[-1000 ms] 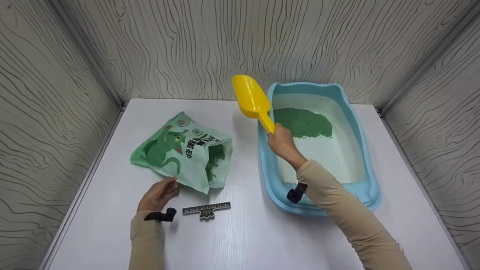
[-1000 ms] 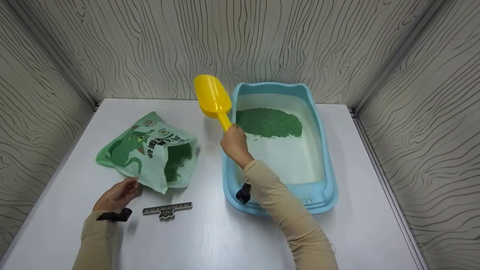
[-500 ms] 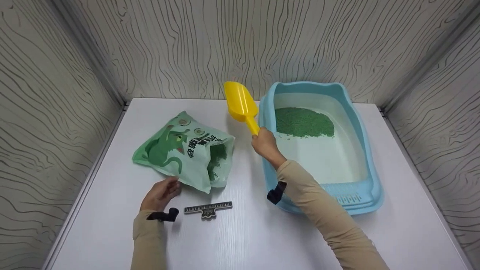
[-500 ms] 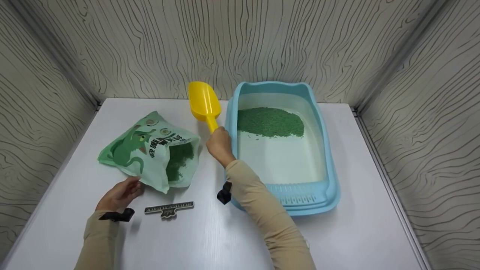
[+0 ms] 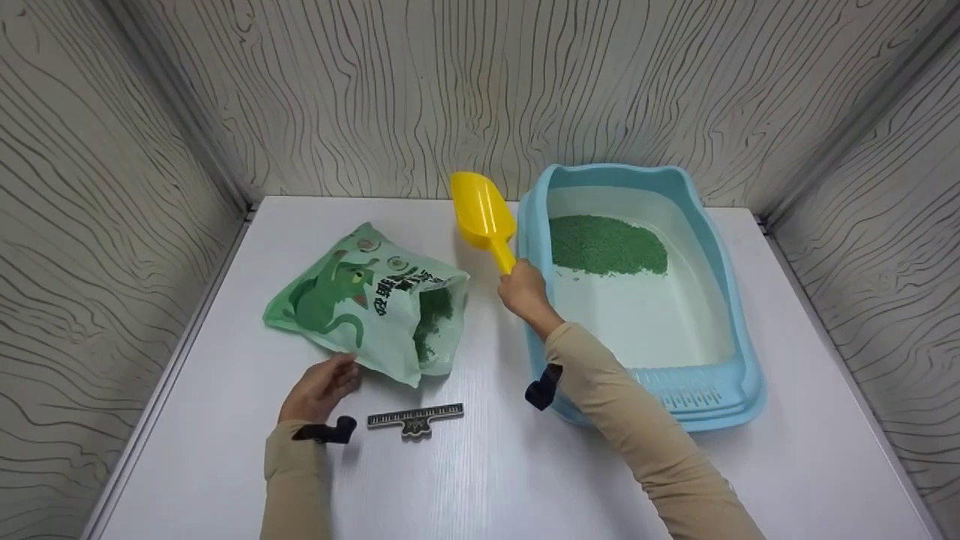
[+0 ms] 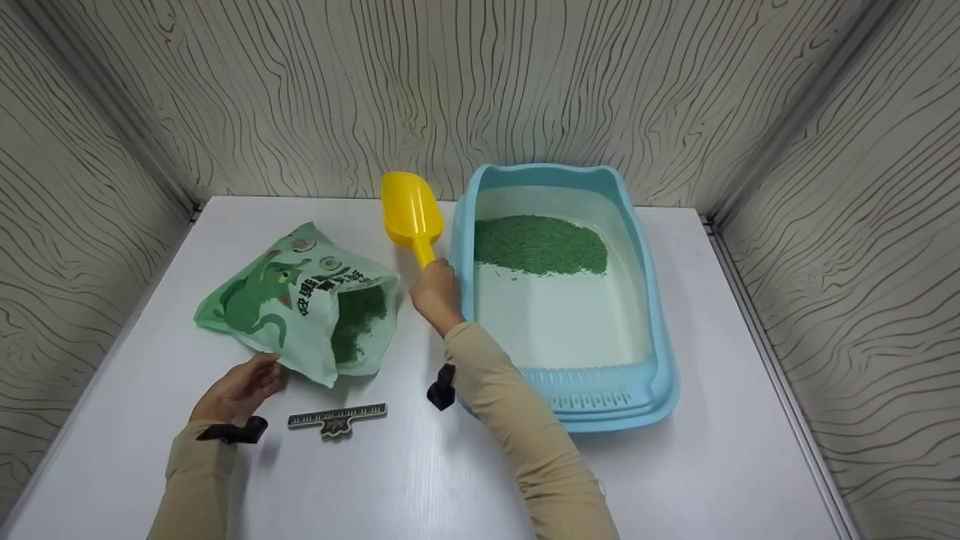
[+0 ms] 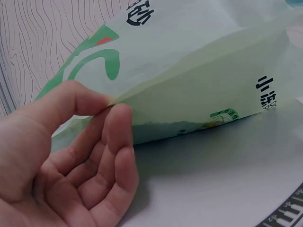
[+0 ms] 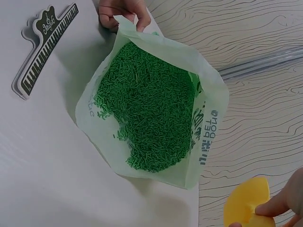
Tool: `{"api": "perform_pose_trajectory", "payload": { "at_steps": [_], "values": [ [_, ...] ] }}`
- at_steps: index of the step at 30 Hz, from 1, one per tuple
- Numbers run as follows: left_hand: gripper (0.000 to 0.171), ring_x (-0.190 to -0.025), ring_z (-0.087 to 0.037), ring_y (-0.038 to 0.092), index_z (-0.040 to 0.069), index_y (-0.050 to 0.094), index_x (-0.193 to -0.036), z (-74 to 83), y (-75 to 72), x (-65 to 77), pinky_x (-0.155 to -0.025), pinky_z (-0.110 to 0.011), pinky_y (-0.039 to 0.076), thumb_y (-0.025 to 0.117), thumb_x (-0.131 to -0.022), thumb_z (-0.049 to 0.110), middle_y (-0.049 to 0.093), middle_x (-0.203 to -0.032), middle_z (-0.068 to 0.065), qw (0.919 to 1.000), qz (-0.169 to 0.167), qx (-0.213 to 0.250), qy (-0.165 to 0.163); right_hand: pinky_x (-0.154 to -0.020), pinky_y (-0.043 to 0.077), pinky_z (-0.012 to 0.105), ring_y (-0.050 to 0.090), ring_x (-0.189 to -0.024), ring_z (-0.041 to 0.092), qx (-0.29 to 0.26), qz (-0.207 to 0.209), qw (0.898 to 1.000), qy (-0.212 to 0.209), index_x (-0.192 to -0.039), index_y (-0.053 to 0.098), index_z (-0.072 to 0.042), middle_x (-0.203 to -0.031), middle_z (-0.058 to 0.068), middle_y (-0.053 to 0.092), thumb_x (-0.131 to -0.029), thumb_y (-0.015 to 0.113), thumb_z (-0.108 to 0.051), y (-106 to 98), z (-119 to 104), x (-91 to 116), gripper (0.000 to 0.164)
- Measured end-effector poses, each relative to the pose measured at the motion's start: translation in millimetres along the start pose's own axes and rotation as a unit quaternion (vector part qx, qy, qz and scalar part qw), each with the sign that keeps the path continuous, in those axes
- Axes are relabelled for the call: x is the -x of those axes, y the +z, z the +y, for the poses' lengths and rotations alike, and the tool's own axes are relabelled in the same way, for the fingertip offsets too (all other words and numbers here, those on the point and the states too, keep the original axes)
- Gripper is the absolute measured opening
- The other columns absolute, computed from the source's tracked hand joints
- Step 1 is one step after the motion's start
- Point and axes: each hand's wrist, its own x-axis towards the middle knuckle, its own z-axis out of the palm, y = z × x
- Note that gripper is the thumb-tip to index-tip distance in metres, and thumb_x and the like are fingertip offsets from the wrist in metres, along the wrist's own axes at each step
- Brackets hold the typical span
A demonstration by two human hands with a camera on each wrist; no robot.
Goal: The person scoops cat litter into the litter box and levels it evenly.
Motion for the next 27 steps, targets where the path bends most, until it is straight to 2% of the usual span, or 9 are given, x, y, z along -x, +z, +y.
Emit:
{"api": "perform_pose_trajectory", "payload": {
  "at_steps": [9, 19, 23, 27],
  "values": [
    [0.010, -0.074, -0.008, 0.063, 0.012, 0.066, -0.077, 0.6, -0.1, 0.9, -0.075, -0.025, 0.055, 0.067, -0.087, 0.015, 0.067, -0.072, 0.003, 0.9999, -0.008, 0.011, 0.002, -0.092, 0.052, 0.038, 0.056, -0.094, 0.023, 0.014, 0.008, 1.000, 0.026, -0.127, 0.046, 0.006, -0.117, 0.020, 0.060, -0.097, 0.048, -0.008, 13, -1, -5, 0.033],
    [0.010, -0.074, -0.009, 0.063, 0.012, 0.066, -0.077, 1.6, 0.5, 2.3, -0.075, -0.025, 0.054, 0.067, -0.087, 0.015, 0.066, -0.073, 0.003, 0.9999, 0.001, 0.012, -0.003, -0.093, 0.051, 0.039, 0.053, -0.091, 0.022, -0.005, -0.002, 0.999, 0.048, -0.130, 0.043, 0.005, -0.118, 0.019, 0.058, -0.096, 0.045, -0.007, 25, 1, -6, 0.036],
    [0.011, -0.073, -0.009, 0.063, 0.012, 0.066, -0.076, 1.2, 0.1, 1.3, -0.074, -0.025, 0.054, 0.068, -0.086, 0.014, 0.066, -0.072, 0.002, 0.9999, 0.000, 0.013, -0.003, -0.090, 0.052, 0.038, 0.053, -0.090, 0.022, -0.017, 0.001, 0.999, 0.046, -0.128, 0.044, 0.006, -0.117, 0.020, 0.058, -0.096, 0.046, -0.007, 29, 2, -6, 0.035],
    [0.011, -0.074, -0.009, 0.061, 0.012, 0.066, -0.076, 0.0, 0.2, 0.7, -0.075, -0.025, 0.054, 0.066, -0.087, 0.014, 0.065, -0.072, 0.003, 0.9999, -0.007, 0.009, -0.002, -0.081, 0.053, 0.034, 0.056, -0.087, 0.021, -0.019, 0.003, 0.998, 0.051, -0.126, 0.045, 0.006, -0.114, 0.020, 0.059, -0.095, 0.048, -0.008, 33, 4, -7, 0.035]
  ]
}}
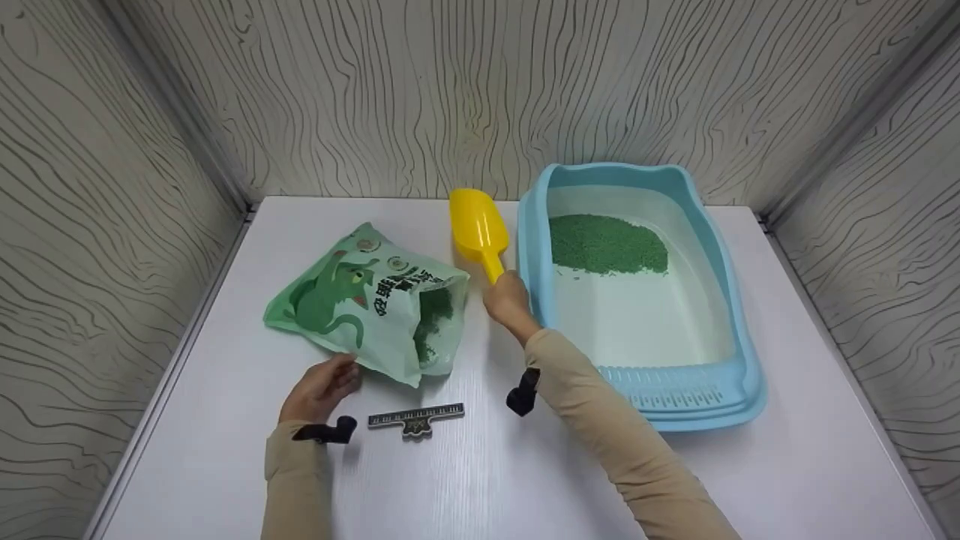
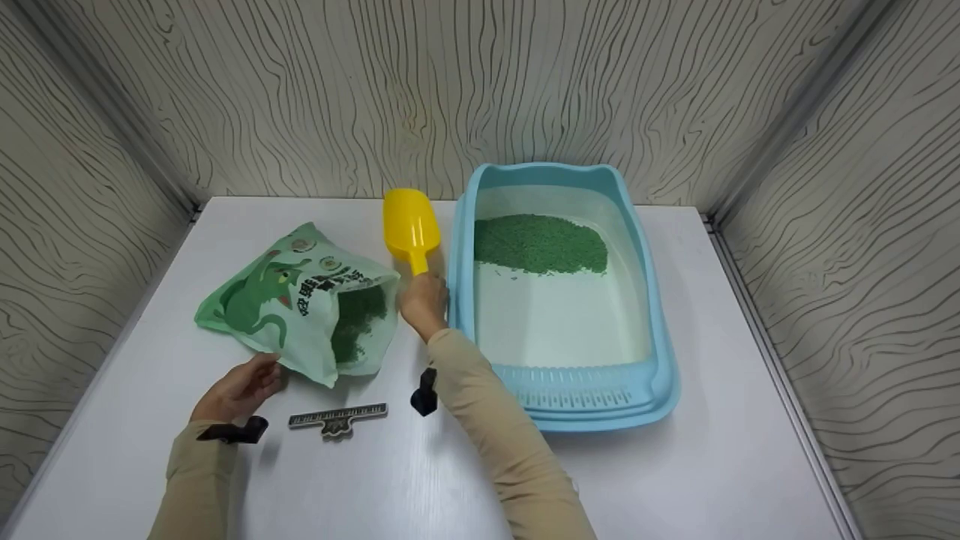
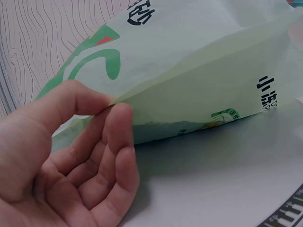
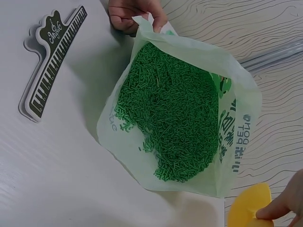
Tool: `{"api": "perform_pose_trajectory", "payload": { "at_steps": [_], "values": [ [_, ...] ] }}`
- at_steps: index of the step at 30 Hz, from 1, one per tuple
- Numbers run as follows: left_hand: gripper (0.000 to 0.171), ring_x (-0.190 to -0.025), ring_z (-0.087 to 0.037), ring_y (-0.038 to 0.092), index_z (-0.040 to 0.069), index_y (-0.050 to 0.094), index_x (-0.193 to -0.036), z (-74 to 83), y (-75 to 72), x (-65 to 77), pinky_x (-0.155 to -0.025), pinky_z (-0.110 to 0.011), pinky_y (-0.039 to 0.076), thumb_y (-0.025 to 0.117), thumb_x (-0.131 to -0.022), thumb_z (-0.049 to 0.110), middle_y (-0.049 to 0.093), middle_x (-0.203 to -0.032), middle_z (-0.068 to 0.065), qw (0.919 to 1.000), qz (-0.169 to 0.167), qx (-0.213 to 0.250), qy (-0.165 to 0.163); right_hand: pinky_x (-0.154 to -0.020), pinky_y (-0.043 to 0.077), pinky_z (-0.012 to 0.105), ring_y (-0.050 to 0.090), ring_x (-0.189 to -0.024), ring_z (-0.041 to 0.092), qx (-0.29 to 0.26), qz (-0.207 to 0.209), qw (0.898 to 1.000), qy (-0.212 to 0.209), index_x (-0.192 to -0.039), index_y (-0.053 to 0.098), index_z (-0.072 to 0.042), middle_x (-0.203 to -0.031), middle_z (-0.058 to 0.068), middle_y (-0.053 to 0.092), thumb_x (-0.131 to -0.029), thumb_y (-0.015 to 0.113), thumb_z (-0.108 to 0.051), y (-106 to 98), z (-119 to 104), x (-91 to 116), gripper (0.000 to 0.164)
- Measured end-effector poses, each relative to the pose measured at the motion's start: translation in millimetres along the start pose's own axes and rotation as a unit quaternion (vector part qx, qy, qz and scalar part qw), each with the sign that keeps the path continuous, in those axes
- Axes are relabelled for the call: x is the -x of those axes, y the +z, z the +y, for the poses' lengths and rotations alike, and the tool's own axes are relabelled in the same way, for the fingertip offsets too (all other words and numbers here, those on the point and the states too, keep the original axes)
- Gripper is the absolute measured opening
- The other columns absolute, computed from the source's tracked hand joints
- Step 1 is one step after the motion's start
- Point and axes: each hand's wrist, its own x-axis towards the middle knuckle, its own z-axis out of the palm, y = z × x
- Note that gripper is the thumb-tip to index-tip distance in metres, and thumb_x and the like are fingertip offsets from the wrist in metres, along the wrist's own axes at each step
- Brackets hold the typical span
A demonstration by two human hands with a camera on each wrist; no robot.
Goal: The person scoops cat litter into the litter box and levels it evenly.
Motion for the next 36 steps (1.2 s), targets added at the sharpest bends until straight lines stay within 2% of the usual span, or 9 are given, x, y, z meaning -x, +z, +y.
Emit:
{"api": "perform_pose_trajectory", "payload": {
  "at_steps": [4, 12, 21, 26, 31, 36],
  "values": [
    [0.010, -0.075, -0.008, 0.061, 0.012, 0.066, -0.078, -0.7, -0.2, -0.3, -0.077, -0.024, 0.053, 0.066, -0.088, 0.015, 0.065, -0.074, 0.003, 1.0000, -0.005, -0.005, 0.002, -0.077, 0.053, 0.033, 0.058, -0.086, 0.023, 0.011, 0.008, 1.000, 0.004, -0.125, 0.046, 0.006, -0.111, 0.020, 0.060, -0.094, 0.050, -0.008, 5, 2, -1, 0.034],
    [0.010, -0.075, -0.009, 0.062, 0.012, 0.066, -0.078, -0.5, 0.9, -0.5, -0.077, -0.026, 0.054, 0.066, -0.088, 0.015, 0.066, -0.073, 0.002, 0.9999, 0.008, -0.010, 0.006, -0.088, 0.053, 0.040, 0.061, -0.098, 0.030, 0.023, 0.025, 0.999, -0.017, -0.121, 0.051, 0.008, -0.113, 0.021, 0.060, -0.090, 0.054, -0.005, 14, 5, -3, 0.033],
    [0.010, -0.074, -0.009, 0.061, 0.012, 0.065, -0.078, -0.2, 0.9, -0.6, -0.075, -0.025, 0.053, 0.066, -0.088, 0.015, 0.065, -0.072, 0.003, 1.0000, 0.003, 0.002, 0.005, -0.079, 0.048, 0.034, 0.049, -0.084, 0.023, 0.055, 0.000, 0.998, -0.015, -0.121, 0.050, 0.005, -0.113, 0.019, 0.058, -0.088, 0.056, -0.006, 23, 10, -4, 0.035],
    [0.009, -0.075, -0.010, 0.062, 0.011, 0.065, -0.080, -0.4, 1.1, -1.3, -0.076, -0.026, 0.053, 0.066, -0.088, 0.014, 0.066, -0.073, 0.002, 1.0000, -0.004, 0.004, 0.005, -0.090, 0.047, 0.039, 0.052, -0.092, 0.026, 0.039, 0.009, 0.999, -0.001, -0.124, 0.046, 0.006, -0.114, 0.020, 0.056, -0.088, 0.057, -0.007, 30, 13, -6, 0.040],
    [0.010, -0.074, -0.008, 0.062, 0.012, 0.067, -0.078, -0.6, 1.0, -2.9, -0.075, -0.025, 0.054, 0.065, -0.088, 0.013, 0.067, -0.073, 0.002, 0.9999, 0.008, 0.005, 0.002, -0.101, 0.044, 0.043, 0.052, -0.106, 0.030, 0.030, 0.011, 0.999, 0.010, -0.128, 0.044, 0.006, -0.121, 0.022, 0.053, -0.090, 0.056, -0.007, 35, 15, -8, 0.042],
    [0.011, -0.073, -0.008, 0.061, 0.012, 0.066, -0.077, -0.7, 0.3, -3.2, -0.073, -0.024, 0.054, 0.065, -0.088, 0.013, 0.066, -0.072, 0.002, 0.9999, 0.008, 0.008, -0.003, -0.104, 0.043, 0.042, 0.049, -0.103, 0.027, 0.020, 0.001, 0.999, 0.030, -0.130, 0.042, 0.005, -0.122, 0.020, 0.051, -0.092, 0.055, -0.008, 38, 17, -10, 0.042]
  ]
}}
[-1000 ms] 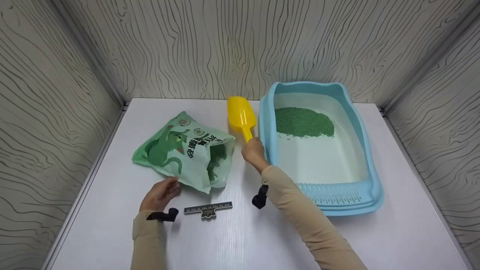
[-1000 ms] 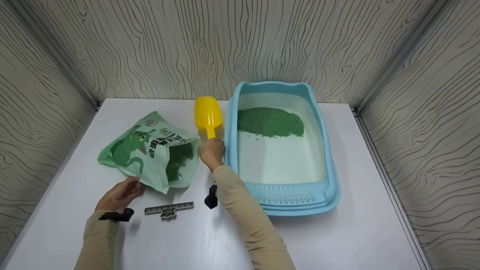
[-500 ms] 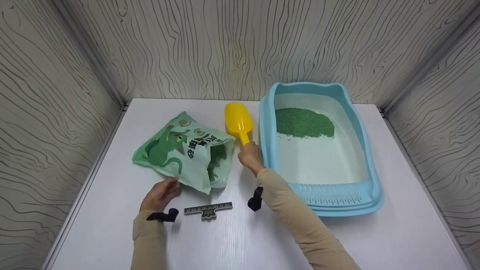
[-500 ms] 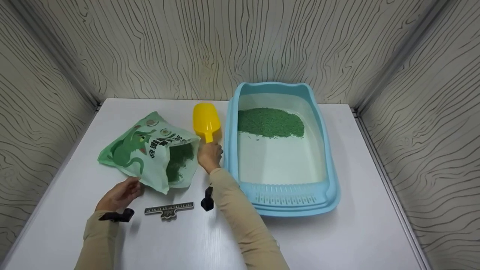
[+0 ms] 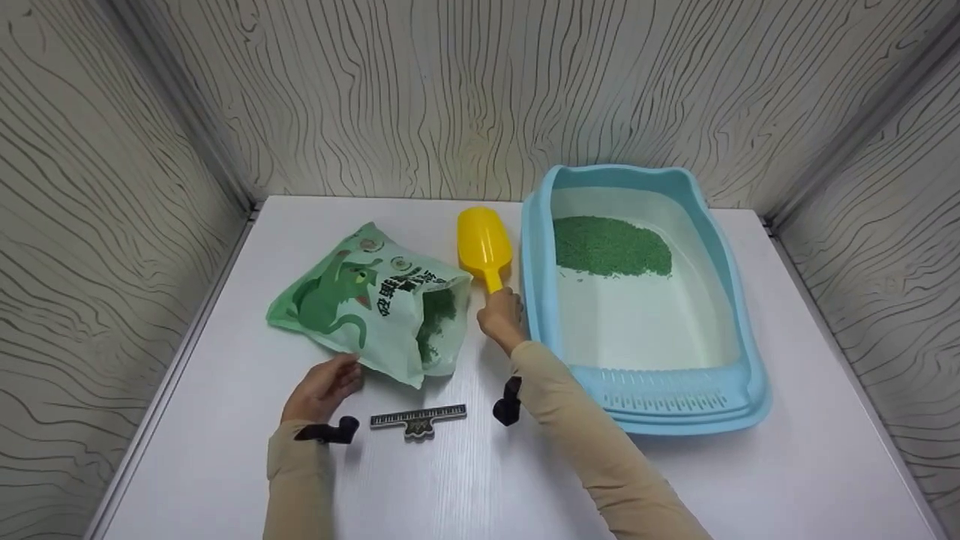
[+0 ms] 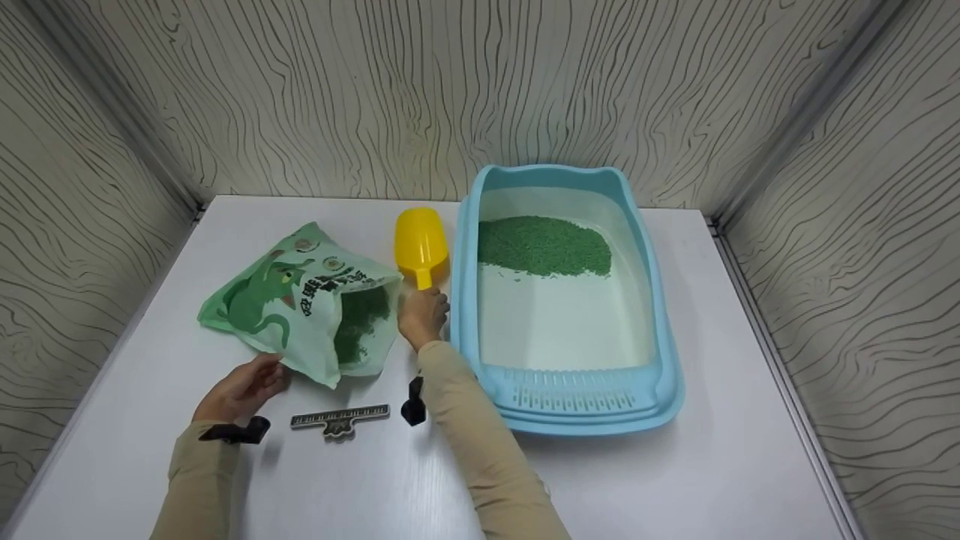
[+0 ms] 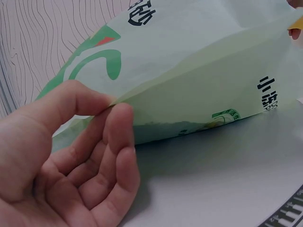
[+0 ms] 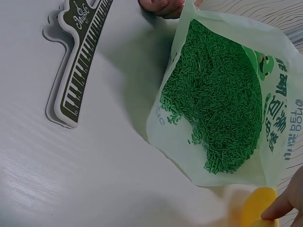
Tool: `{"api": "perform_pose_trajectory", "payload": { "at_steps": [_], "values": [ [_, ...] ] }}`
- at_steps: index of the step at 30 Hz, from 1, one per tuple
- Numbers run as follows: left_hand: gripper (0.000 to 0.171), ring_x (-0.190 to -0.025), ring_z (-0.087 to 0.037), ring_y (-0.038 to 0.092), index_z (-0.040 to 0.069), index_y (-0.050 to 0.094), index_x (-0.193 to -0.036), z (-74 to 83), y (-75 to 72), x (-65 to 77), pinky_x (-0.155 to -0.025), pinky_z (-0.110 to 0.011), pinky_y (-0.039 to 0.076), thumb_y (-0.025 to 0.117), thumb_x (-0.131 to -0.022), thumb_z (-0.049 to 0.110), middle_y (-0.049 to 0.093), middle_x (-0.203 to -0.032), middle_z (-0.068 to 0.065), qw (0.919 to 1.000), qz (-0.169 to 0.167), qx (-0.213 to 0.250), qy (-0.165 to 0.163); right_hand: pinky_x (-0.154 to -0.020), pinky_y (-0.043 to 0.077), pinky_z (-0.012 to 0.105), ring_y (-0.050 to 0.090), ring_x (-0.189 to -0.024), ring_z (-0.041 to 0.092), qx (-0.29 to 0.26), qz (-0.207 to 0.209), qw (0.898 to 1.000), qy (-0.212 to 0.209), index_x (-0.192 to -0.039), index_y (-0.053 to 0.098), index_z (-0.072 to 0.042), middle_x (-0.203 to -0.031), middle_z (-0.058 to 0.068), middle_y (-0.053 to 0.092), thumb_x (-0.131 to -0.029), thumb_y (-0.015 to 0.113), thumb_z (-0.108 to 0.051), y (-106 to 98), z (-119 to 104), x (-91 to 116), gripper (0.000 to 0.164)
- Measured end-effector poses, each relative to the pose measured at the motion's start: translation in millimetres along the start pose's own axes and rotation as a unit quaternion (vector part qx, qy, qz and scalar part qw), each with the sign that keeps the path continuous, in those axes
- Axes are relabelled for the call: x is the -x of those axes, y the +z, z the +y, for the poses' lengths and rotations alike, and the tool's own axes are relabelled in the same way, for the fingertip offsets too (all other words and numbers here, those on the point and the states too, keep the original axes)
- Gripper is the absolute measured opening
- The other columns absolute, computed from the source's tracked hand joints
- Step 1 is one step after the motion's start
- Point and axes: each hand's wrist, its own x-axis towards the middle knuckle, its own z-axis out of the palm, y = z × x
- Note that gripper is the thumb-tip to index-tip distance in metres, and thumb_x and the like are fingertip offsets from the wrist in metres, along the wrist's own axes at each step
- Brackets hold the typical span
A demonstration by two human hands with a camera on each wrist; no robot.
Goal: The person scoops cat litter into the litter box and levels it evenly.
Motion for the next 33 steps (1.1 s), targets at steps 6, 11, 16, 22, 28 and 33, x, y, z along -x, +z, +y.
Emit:
{"api": "perform_pose_trajectory", "payload": {
  "at_steps": [6, 11, 16, 22, 28, 33],
  "values": [
    [0.012, -0.072, -0.009, 0.060, 0.011, 0.065, -0.077, 0.3, -0.9, 0.0, -0.073, -0.025, 0.053, 0.064, -0.089, 0.013, 0.065, -0.072, 0.002, 0.9999, -0.010, 0.007, -0.001, -0.103, 0.043, 0.042, 0.053, -0.110, 0.030, 0.004, 0.016, 1.000, 0.003, -0.130, 0.042, 0.006, -0.122, 0.020, 0.052, -0.092, 0.055, -0.007, 5, 5, -4, 0.043],
    [0.012, -0.073, -0.010, 0.061, 0.011, 0.066, -0.076, -0.1, -0.4, -0.4, -0.074, -0.026, 0.054, 0.064, -0.089, 0.013, 0.065, -0.072, 0.002, 1.0000, -0.005, 0.004, 0.003, -0.104, 0.045, 0.042, 0.055, -0.115, 0.031, 0.007, 0.030, 0.999, 0.013, -0.131, 0.041, 0.006, -0.123, 0.021, 0.052, -0.093, 0.055, -0.007, 7, 8, -5, 0.043],
    [0.012, -0.075, -0.010, 0.062, 0.012, 0.066, -0.078, 0.0, 0.5, 0.8, -0.076, -0.026, 0.054, 0.062, -0.090, 0.013, 0.066, -0.073, 0.001, 1.0000, -0.005, 0.002, 0.006, -0.103, 0.047, 0.041, 0.057, -0.116, 0.031, 0.036, 0.034, 0.999, 0.024, -0.131, 0.041, 0.006, -0.123, 0.021, 0.054, -0.094, 0.053, -0.008, 8, 9, -6, 0.041],
    [0.012, -0.074, -0.009, 0.062, 0.011, 0.066, -0.078, -0.3, 0.2, 1.9, -0.075, -0.026, 0.054, 0.063, -0.089, 0.013, 0.065, -0.073, 0.002, 1.0000, -0.003, -0.001, 0.008, -0.098, 0.051, 0.041, 0.061, -0.110, 0.033, 0.065, 0.045, 0.997, -0.010, -0.125, 0.045, 0.012, -0.117, 0.024, 0.058, -0.093, 0.053, -0.004, 10, 15, -5, 0.037],
    [0.009, -0.075, -0.010, 0.061, 0.011, 0.066, -0.080, -0.3, 0.5, 1.7, -0.075, -0.025, 0.054, 0.065, -0.088, 0.013, 0.065, -0.074, 0.002, 0.9999, -0.005, -0.009, 0.010, -0.088, 0.054, 0.041, 0.065, -0.098, 0.034, 0.118, 0.077, 0.988, -0.060, -0.116, 0.050, 0.015, -0.107, 0.026, 0.061, -0.090, 0.055, -0.001, 12, 21, -1, 0.031],
    [0.008, -0.076, -0.009, 0.062, 0.011, 0.066, -0.081, -0.2, 0.7, 1.7, -0.076, -0.026, 0.054, 0.065, -0.088, 0.014, 0.065, -0.074, 0.002, 0.9999, 0.001, -0.014, 0.009, -0.086, 0.054, 0.043, 0.065, -0.097, 0.034, 0.110, 0.068, 0.990, -0.064, -0.116, 0.051, 0.016, -0.106, 0.026, 0.062, -0.090, 0.053, 0.000, 12, 23, -2, 0.030]
  ]
}}
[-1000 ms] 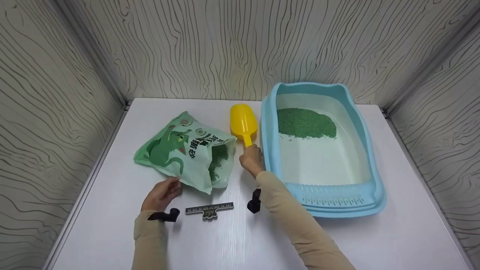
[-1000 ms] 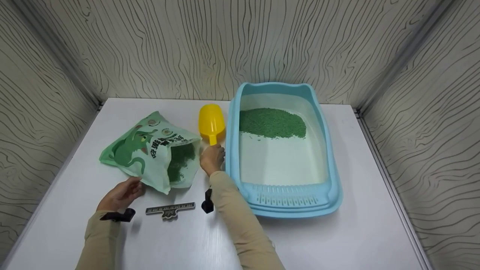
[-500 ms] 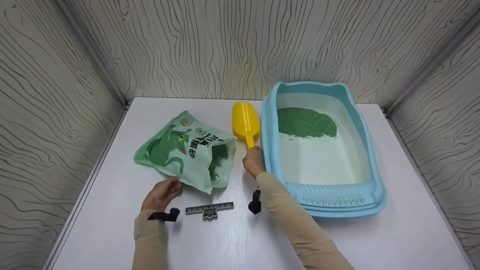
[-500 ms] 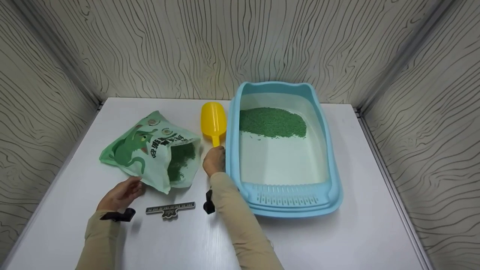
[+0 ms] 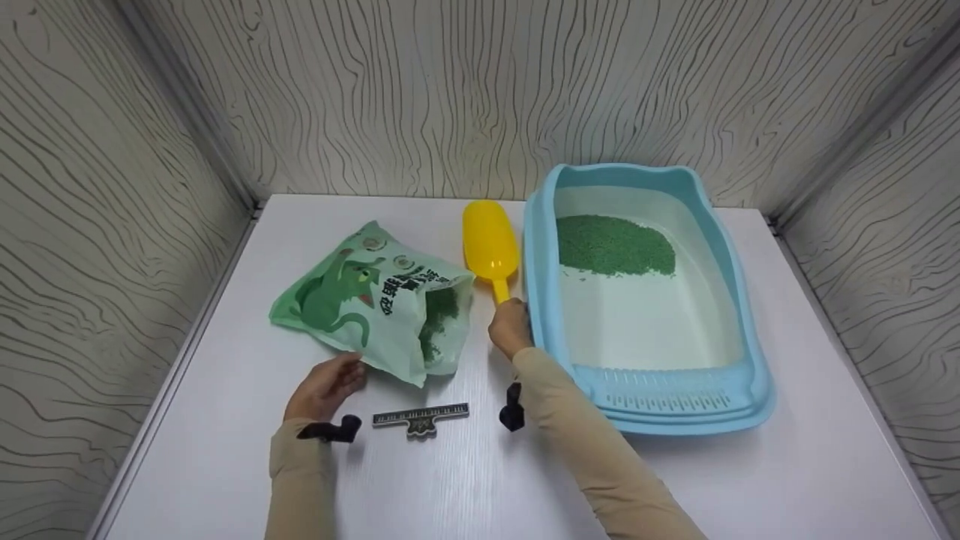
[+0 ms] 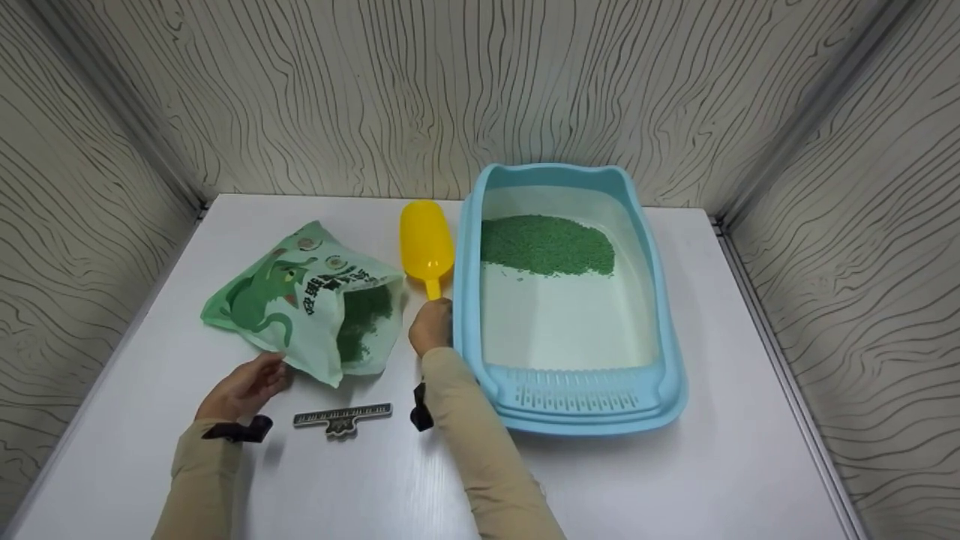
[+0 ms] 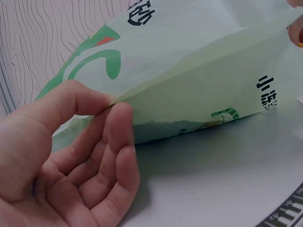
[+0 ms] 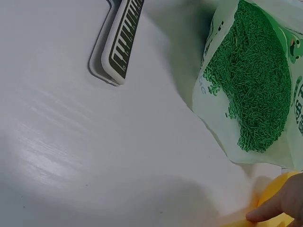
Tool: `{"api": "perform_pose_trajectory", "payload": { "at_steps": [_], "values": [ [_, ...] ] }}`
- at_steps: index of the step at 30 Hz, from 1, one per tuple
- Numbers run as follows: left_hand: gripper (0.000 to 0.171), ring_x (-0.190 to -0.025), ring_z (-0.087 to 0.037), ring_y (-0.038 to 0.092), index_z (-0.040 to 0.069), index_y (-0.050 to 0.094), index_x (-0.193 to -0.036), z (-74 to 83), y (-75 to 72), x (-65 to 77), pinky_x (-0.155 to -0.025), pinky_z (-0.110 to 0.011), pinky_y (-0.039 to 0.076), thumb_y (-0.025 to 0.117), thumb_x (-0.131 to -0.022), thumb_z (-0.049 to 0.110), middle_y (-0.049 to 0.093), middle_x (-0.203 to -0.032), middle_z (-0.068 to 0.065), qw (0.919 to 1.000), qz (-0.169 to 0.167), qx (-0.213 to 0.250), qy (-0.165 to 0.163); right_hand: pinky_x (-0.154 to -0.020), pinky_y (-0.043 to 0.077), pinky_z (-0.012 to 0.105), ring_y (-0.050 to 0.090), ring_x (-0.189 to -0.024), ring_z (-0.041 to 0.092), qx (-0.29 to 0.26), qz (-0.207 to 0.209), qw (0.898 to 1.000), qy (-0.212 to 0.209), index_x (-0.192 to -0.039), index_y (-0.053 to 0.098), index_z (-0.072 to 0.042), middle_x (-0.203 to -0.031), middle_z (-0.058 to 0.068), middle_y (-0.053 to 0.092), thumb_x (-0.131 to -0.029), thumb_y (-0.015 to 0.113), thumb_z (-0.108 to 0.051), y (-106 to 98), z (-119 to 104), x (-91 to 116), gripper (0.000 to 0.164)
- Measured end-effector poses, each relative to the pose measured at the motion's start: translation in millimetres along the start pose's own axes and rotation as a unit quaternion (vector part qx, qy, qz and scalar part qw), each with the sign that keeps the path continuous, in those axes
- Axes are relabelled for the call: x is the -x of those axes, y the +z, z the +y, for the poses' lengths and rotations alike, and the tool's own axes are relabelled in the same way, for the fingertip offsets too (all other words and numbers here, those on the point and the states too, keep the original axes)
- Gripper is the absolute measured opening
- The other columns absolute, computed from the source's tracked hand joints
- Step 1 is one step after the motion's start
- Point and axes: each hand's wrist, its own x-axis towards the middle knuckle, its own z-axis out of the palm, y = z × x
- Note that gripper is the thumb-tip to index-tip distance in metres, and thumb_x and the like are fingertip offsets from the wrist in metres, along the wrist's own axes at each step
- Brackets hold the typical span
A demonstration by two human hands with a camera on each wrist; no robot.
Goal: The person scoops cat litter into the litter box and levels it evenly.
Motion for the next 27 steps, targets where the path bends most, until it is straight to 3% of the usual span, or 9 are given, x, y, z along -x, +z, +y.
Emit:
{"api": "perform_pose_trajectory", "payload": {
  "at_steps": [4, 5, 8, 11, 12, 15, 19, 23, 27],
  "values": [
    [0.007, -0.077, -0.009, 0.063, 0.011, 0.066, -0.082, -0.5, -0.3, 0.2, -0.078, -0.026, 0.055, 0.065, -0.088, 0.015, 0.066, -0.074, 0.002, 1.0000, 0.003, 0.001, 0.001, -0.083, 0.055, 0.043, 0.065, -0.094, 0.035, 0.002, -0.017, 1.000, 0.004, -0.115, 0.052, 0.015, -0.104, 0.026, 0.062, -0.090, 0.053, 0.000, 10, 7, -13, 0.029],
    [0.007, -0.077, -0.010, 0.063, 0.011, 0.066, -0.082, -0.5, -0.2, 0.3, -0.078, -0.026, 0.055, 0.065, -0.088, 0.015, 0.066, -0.074, 0.002, 1.0000, 0.003, 0.003, 0.001, -0.078, 0.056, 0.041, 0.066, -0.088, 0.033, 0.014, 0.000, 1.000, -0.011, -0.111, 0.054, 0.014, -0.099, 0.024, 0.063, -0.089, 0.052, 0.000, 21, 14, -21, 0.026],
    [0.008, -0.077, -0.009, 0.063, 0.011, 0.066, -0.081, -0.9, -0.1, 0.4, -0.078, -0.025, 0.055, 0.065, -0.088, 0.015, 0.066, -0.074, 0.002, 1.0000, -0.002, 0.003, 0.001, -0.076, 0.056, 0.040, 0.066, -0.087, 0.031, 0.029, -0.002, 0.999, -0.015, -0.110, 0.055, 0.013, -0.098, 0.023, 0.063, -0.088, 0.053, 0.000, 25, 17, -25, 0.025],
    [0.009, -0.075, -0.009, 0.063, 0.011, 0.066, -0.079, -0.9, 1.0, 0.7, -0.076, -0.025, 0.055, 0.065, -0.088, 0.014, 0.066, -0.073, 0.002, 1.0000, 0.003, 0.010, 0.000, -0.077, 0.056, 0.040, 0.065, -0.087, 0.032, 0.025, 0.003, 1.000, -0.019, -0.110, 0.055, 0.014, -0.099, 0.024, 0.063, -0.087, 0.054, 0.000, 20, 14, -21, 0.027],
    [0.010, -0.074, -0.009, 0.063, 0.011, 0.066, -0.078, -0.7, 1.3, 0.9, -0.076, -0.025, 0.055, 0.065, -0.088, 0.014, 0.066, -0.072, 0.002, 0.9999, 0.004, 0.010, 0.000, -0.082, 0.056, 0.043, 0.065, -0.092, 0.034, 0.017, -0.011, 1.000, -0.006, -0.113, 0.053, 0.016, -0.104, 0.026, 0.062, -0.087, 0.056, 0.000, 10, 7, -12, 0.030],
    [0.010, -0.074, -0.008, 0.063, 0.012, 0.067, -0.078, -0.1, 2.8, 2.7, -0.076, -0.025, 0.055, 0.065, -0.088, 0.015, 0.066, -0.072, 0.003, 1.0000, 0.006, 0.003, -0.001, -0.082, 0.055, 0.043, 0.065, -0.092, 0.035, 0.011, 0.012, 1.000, -0.006, -0.113, 0.050, 0.016, -0.105, 0.027, 0.060, -0.086, 0.059, -0.001, 4, 4, -5, 0.034],
    [0.009, -0.073, -0.008, 0.063, 0.011, 0.068, -0.081, 1.8, 2.6, 5.9, -0.074, -0.024, 0.055, 0.065, -0.088, 0.016, 0.067, -0.072, 0.004, 0.9995, 0.015, -0.028, 0.004, -0.089, 0.053, 0.043, 0.061, -0.100, 0.036, 0.011, 0.021, 1.000, -0.009, -0.119, 0.045, 0.014, -0.112, 0.026, 0.055, -0.086, 0.059, -0.004, 1, -1, 1, 0.040],
    [0.008, -0.073, -0.007, 0.063, 0.010, 0.069, -0.085, 5.1, -0.3, 7.4, -0.073, -0.023, 0.054, 0.065, -0.088, 0.016, 0.067, -0.073, 0.004, 0.9974, 0.032, -0.065, 0.009, -0.097, 0.048, 0.045, 0.055, -0.110, 0.037, 0.026, 0.012, 0.999, -0.040, -0.125, 0.043, 0.012, -0.118, 0.026, 0.053, -0.089, 0.058, -0.006, 0, -5, -1, 0.043],
    [0.011, -0.068, -0.006, 0.063, 0.012, 0.070, -0.078, 10.7, -6.2, 9.7, -0.069, -0.021, 0.054, 0.064, -0.088, 0.015, 0.067, -0.069, 0.005, 0.9959, 0.039, -0.081, 0.012, -0.098, 0.047, 0.045, 0.053, -0.113, 0.036, 0.029, 0.006, 0.995, -0.100, -0.126, 0.044, 0.008, -0.120, 0.023, 0.053, -0.092, 0.055, -0.008, -4, -6, -2, 0.039]
  ]
}}
